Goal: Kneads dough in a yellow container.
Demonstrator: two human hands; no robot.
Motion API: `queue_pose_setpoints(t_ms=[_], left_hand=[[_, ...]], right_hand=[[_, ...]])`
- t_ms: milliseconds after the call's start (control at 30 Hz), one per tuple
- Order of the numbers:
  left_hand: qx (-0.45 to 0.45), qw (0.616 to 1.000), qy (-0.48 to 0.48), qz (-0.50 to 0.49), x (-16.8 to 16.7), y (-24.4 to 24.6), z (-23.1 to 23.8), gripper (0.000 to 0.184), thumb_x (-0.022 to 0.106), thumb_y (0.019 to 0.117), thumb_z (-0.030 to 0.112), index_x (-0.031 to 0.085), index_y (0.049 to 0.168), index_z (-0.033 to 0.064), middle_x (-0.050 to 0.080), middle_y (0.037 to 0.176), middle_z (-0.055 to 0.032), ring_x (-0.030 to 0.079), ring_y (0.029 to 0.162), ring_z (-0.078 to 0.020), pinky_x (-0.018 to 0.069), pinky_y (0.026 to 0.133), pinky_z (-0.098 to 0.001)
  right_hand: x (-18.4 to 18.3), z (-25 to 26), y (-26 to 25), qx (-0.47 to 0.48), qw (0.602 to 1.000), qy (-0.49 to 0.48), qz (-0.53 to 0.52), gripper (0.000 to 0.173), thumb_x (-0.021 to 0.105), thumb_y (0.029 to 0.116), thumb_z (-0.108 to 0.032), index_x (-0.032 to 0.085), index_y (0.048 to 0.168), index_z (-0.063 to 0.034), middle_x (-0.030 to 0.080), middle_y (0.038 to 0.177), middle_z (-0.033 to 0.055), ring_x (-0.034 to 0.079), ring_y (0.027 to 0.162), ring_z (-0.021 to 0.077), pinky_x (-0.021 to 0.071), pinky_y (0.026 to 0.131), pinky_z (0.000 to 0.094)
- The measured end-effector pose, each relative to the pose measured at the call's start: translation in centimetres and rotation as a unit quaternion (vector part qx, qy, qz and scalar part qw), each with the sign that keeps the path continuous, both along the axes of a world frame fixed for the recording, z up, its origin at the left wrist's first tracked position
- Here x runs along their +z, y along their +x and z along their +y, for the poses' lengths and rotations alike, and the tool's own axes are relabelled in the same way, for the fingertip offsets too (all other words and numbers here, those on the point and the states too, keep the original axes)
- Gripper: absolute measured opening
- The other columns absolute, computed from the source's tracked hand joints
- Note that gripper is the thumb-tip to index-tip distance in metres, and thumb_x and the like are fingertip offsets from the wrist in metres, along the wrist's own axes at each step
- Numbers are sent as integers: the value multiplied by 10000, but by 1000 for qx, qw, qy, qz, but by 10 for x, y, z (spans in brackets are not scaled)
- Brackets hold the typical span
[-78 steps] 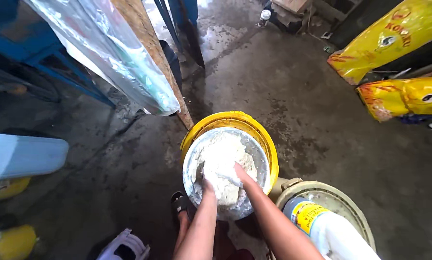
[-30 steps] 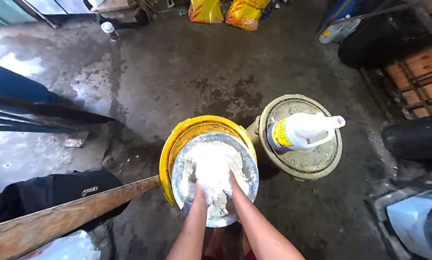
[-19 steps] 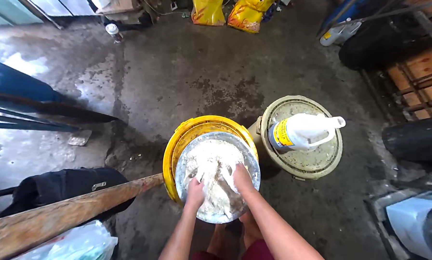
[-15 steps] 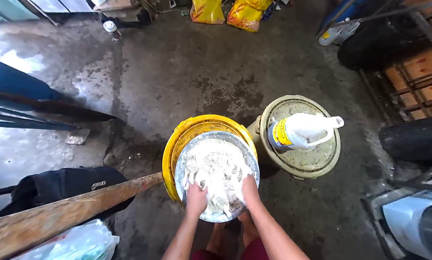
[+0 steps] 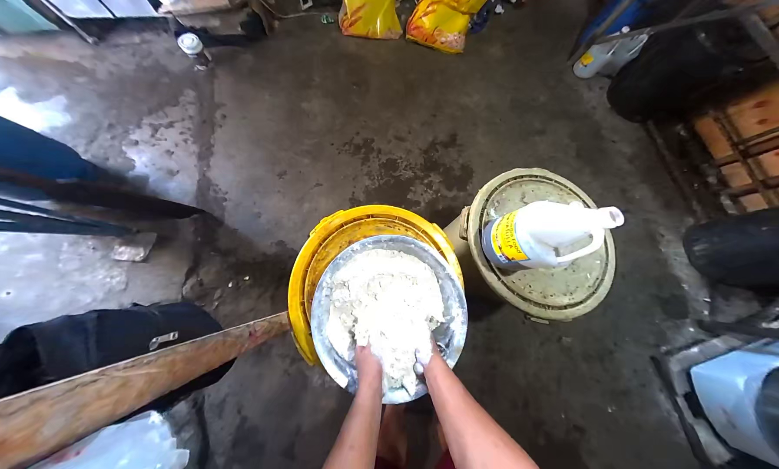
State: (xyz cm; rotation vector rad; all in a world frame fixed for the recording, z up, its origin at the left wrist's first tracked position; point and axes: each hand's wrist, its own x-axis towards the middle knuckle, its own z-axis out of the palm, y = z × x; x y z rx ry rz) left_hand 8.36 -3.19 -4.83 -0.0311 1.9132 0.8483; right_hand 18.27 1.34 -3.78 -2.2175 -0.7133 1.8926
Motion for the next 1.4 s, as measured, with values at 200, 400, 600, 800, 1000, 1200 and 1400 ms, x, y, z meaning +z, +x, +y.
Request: queue_pose_setpoints(t_ms=[200, 400, 600, 800, 1000, 1200, 1400], left_hand=[[54, 995, 32, -75, 14, -6, 17, 525, 239, 1139, 317, 371, 1522, -16, 452, 1500, -266, 464, 1349, -353, 394, 1092, -543], [10, 996, 39, -75, 25, -14, 28, 454, 285, 1134, 256, 433, 1456, -29, 520, 1394, -258, 527, 1217, -327, 449, 1003, -514], [-115, 993, 28, 14, 47, -34, 47, 360, 461, 1094, 130, 500, 1382, -82, 583, 1320, -285, 578, 1199, -341, 456, 1035, -492], [-373, 920, 64, 107, 68, -55, 46, 505, 629, 965, 29, 475, 1431, -88, 541, 1420, -283, 536, 1340, -345, 419, 1151, -471], [-637, 750, -119, 132, 70, -42, 18, 853, 755, 852, 493, 445, 1536, 87, 371, 1590, -248, 454, 1398, -436, 420, 1100, -610], [-667, 703, -115, 218, 14, -15, 8, 784, 717, 904, 412, 391, 1587, 209, 289, 1633, -268, 470, 1364, -488, 461, 1024, -616], [-655, 724, -100, 189, 20, -34, 38, 506, 656, 964, 243, 560, 1439, 96, 481, 1504, -231, 574, 1276, -422, 505, 1020, -568]], right_hand=[[12, 10, -3, 60, 993, 68, 73, 431, 436, 1088, -82, 409, 1487, 78, 516, 1443, 276, 538, 1307, 279, 438, 1106, 403], [24, 39, -7, 313, 937, 157, 7, 639, 700, 944, -104, 422, 1470, 131, 504, 1472, 309, 488, 1398, 354, 361, 1199, 431], [41, 54, -15, 417, 894, 148, -71, 460, 526, 1032, -55, 459, 1434, 156, 511, 1461, 324, 485, 1404, 396, 367, 1197, 465], [60, 68, 0, 405, 888, 198, -94, 420, 494, 1056, -86, 501, 1418, 127, 555, 1431, 296, 522, 1379, 367, 380, 1191, 449], [53, 55, 23, 525, 831, 140, -116, 517, 591, 1020, -256, 516, 1475, -22, 505, 1517, 217, 437, 1458, 331, 338, 1223, 459], [42, 29, 30, 610, 779, 61, -131, 574, 588, 1024, -348, 513, 1469, 6, 478, 1530, 242, 417, 1465, 372, 342, 1213, 515], [22, 14, 3, 543, 817, 63, -184, 547, 573, 1015, -205, 461, 1476, 68, 379, 1568, 306, 424, 1438, 442, 413, 1152, 550]])
